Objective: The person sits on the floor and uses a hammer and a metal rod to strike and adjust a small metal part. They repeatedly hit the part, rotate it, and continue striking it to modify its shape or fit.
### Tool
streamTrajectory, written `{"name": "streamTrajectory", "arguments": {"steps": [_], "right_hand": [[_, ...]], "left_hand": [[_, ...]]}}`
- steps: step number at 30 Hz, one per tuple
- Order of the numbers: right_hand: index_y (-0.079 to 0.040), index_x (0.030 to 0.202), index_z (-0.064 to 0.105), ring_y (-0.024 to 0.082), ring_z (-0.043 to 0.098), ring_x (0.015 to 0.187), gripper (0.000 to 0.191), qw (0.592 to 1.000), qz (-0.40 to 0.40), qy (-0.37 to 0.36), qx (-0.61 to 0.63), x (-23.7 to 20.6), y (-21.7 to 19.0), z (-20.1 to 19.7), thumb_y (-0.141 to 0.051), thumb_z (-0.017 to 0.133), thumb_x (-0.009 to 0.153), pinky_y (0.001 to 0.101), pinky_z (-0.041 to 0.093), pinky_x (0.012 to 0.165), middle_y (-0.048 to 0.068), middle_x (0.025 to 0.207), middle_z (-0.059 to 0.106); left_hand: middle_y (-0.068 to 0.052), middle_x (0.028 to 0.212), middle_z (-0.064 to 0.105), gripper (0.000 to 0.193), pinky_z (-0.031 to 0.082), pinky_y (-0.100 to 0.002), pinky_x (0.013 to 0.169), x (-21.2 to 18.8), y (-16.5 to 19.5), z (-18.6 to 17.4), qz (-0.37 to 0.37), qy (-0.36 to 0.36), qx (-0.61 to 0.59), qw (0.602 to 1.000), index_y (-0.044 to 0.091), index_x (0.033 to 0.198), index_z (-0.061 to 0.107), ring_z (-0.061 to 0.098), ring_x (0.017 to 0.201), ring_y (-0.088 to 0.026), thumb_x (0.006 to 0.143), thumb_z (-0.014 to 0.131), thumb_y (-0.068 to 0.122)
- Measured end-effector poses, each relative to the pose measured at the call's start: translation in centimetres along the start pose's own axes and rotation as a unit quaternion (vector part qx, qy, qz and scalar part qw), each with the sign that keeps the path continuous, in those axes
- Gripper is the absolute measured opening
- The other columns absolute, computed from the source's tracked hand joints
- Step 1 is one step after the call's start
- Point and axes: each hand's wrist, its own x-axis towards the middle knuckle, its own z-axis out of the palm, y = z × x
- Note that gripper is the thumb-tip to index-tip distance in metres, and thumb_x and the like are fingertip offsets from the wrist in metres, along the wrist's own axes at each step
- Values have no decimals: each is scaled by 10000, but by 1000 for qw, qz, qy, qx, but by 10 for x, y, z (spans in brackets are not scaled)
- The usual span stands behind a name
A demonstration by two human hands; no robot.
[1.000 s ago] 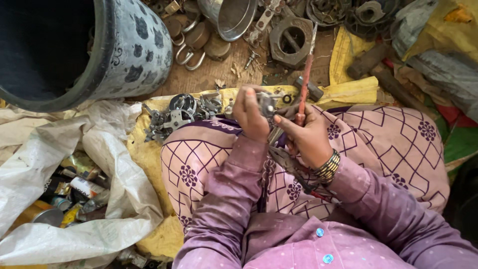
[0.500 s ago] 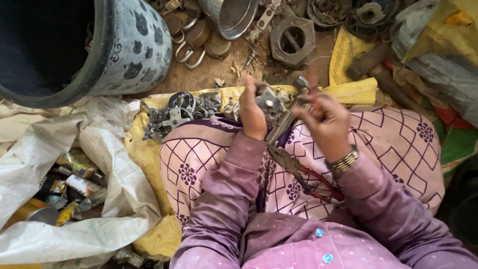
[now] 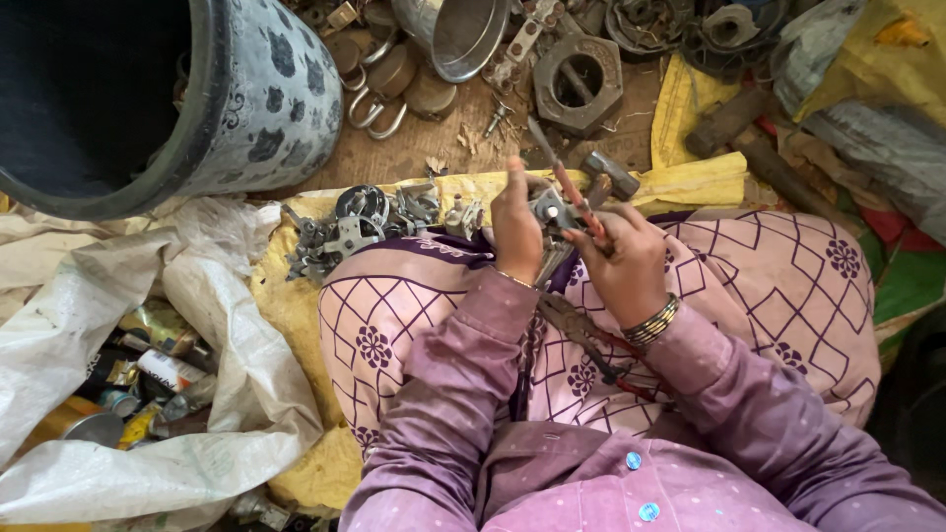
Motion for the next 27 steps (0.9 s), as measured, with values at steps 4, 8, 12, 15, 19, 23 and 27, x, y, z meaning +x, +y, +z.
{"name": "streamTrajectory", "arguments": {"steps": [4,8,12,15,19,23,27], "right_hand": [[15,1007,678,235,648,695,268,997,-37,33,-61,0,1,-2,-157,863,918,364,511,592,128,921,676],[-9,1020,651,263,678,770,269,984,-134,72,-94,5,3,-7,-150,856,920,364,547,630,156,1031,680],[-8,1089,682,306,728,914,158,963,-228,80,-123,2,6,-14,-2,721,936,377,594,751,143,1157,695],[-2,1027,667,299,716,871,101,959,-246,81,-110,4,4,-13,1,712,936,374,576,726,139,1112,701],[-159,782,654,133,671,737,329,819,-102,170,538,39,4,-10,-136,568,1099,425,602,826,-13,780,679],[-87,968,599,73,559,549,152,953,148,179,192,67,33,-83,-132,668,1096,259,452,460,-11,776,663],[-2,1043,670,60,511,548,140,980,98,115,132,43,43,-85,-106,712,1127,242,380,464,-17,720,583]], "left_hand": [[6,675,449,605,300,-276,552,2,-9,3,15,-8,17,1000,19,737,588,366,612,-109,1156,502,447],[-4,692,562,509,341,-251,524,2,-3,5,-33,-38,-49,998,20,788,676,448,593,-87,1085,561,416],[-8,629,576,473,412,-253,427,3,5,-1,-141,-99,-103,980,56,765,642,696,516,-187,1010,527,444],[-24,667,637,534,575,-337,514,5,-2,-2,-191,-105,-113,969,10,760,672,644,563,-153,1035,542,449],[-53,671,673,584,567,-365,604,-12,-24,3,-53,-205,233,949,8,824,721,690,605,-222,1057,501,496],[-80,759,682,636,598,-379,639,-21,-24,10,-211,-211,42,954,-49,1256,545,716,652,-258,1023,511,541],[-123,817,682,840,600,-349,585,2,11,-1,-315,-149,-192,917,19,1484,342,691,627,-211,964,419,674]]}}
